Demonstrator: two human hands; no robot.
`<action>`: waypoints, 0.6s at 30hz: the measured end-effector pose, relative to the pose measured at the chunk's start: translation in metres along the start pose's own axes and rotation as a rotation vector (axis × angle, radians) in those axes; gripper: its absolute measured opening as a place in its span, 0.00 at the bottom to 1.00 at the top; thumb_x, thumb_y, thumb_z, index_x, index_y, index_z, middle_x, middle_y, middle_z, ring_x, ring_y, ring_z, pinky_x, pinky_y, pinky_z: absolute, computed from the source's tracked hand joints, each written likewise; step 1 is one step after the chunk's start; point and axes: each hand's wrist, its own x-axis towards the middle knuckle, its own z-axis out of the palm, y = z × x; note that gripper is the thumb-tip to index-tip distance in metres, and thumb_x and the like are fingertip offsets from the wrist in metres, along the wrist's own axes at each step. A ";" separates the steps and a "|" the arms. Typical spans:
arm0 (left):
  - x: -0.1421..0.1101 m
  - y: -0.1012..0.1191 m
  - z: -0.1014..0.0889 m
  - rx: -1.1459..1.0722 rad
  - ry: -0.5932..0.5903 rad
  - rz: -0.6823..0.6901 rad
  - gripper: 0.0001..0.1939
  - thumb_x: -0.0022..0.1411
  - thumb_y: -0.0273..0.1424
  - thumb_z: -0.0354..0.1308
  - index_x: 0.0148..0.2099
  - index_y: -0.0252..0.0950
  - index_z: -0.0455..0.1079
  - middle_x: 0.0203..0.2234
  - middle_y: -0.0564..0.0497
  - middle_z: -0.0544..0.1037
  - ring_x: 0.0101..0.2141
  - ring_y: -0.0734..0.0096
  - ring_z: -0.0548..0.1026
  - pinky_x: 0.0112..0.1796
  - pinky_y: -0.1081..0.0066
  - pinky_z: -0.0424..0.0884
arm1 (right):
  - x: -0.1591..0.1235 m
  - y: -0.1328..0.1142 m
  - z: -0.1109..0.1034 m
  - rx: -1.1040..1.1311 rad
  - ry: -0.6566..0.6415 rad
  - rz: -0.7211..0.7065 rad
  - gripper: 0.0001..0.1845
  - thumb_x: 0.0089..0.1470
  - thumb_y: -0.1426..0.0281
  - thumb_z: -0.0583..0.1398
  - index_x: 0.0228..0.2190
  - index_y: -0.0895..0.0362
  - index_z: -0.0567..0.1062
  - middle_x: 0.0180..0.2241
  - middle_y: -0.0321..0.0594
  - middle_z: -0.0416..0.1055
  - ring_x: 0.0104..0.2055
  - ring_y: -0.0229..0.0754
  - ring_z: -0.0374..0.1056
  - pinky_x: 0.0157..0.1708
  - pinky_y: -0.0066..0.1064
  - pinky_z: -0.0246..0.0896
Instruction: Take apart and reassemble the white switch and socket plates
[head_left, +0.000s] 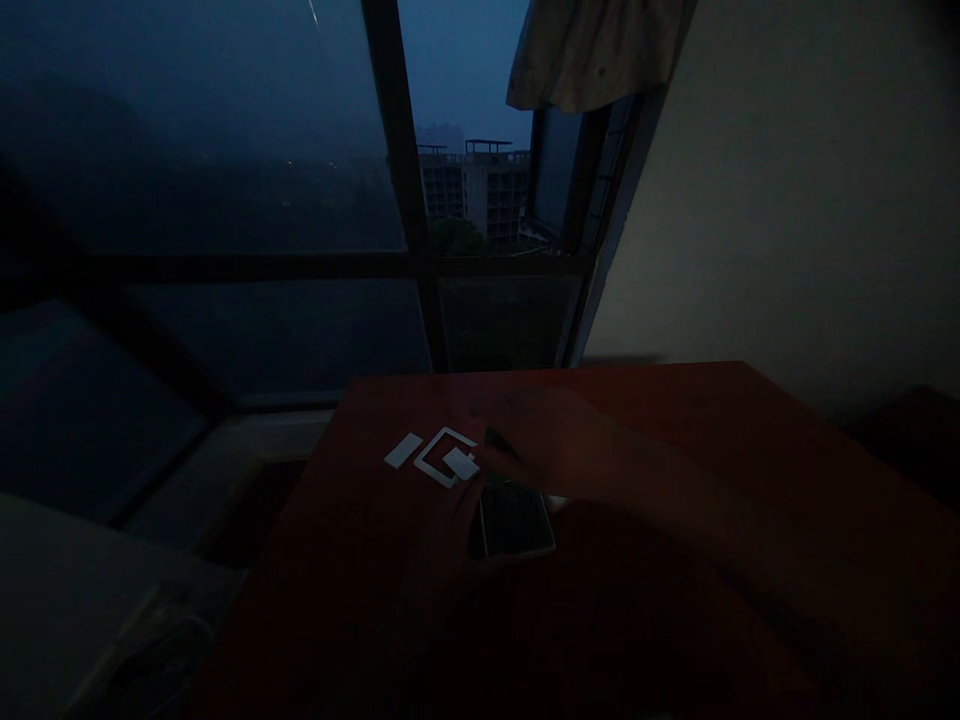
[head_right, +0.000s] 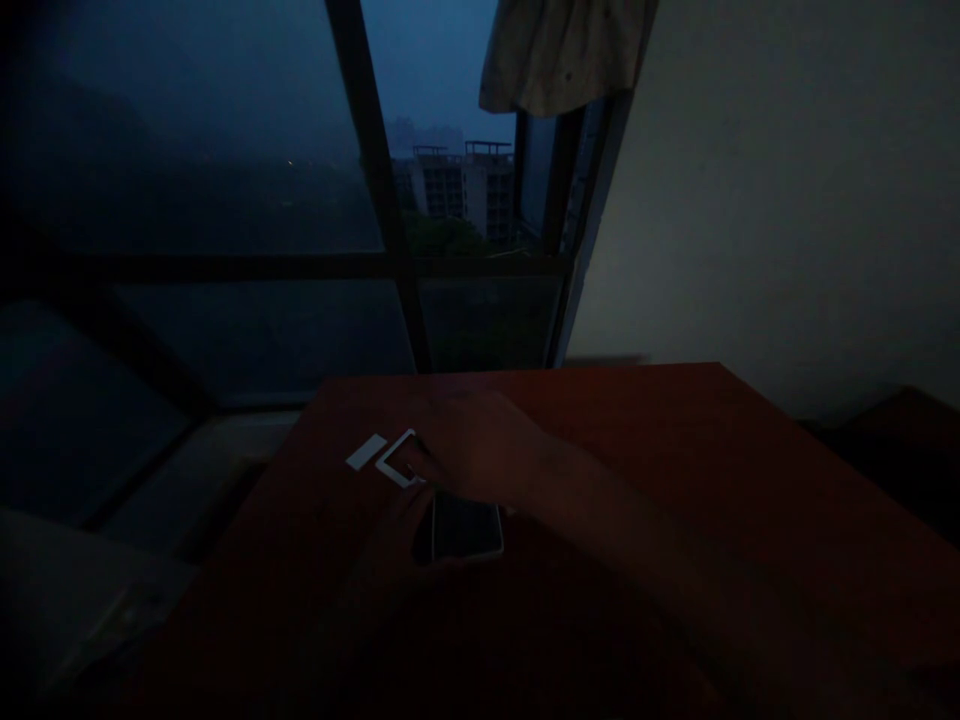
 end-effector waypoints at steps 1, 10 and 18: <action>0.000 0.001 -0.001 -0.001 -0.002 -0.001 0.44 0.46 0.42 0.68 0.63 0.43 0.54 0.59 0.43 0.61 0.58 0.46 0.61 0.55 0.53 0.61 | 0.001 -0.001 0.002 -0.013 0.006 0.037 0.16 0.60 0.63 0.52 0.44 0.61 0.69 0.37 0.45 0.74 0.36 0.44 0.69 0.30 0.32 0.55; 0.002 0.001 0.000 -0.004 -0.011 0.000 0.45 0.46 0.40 0.68 0.64 0.42 0.54 0.60 0.41 0.61 0.58 0.46 0.60 0.56 0.53 0.60 | -0.006 0.000 -0.003 0.202 0.007 -0.113 0.19 0.59 0.67 0.54 0.52 0.56 0.65 0.43 0.43 0.72 0.43 0.41 0.67 0.37 0.31 0.58; -0.001 -0.001 0.002 0.005 -0.007 -0.009 0.45 0.47 0.42 0.67 0.64 0.44 0.53 0.61 0.43 0.59 0.60 0.46 0.57 0.56 0.55 0.60 | 0.001 -0.005 0.002 -0.134 -0.006 0.208 0.18 0.61 0.58 0.49 0.37 0.56 0.72 0.33 0.44 0.76 0.32 0.45 0.71 0.24 0.30 0.52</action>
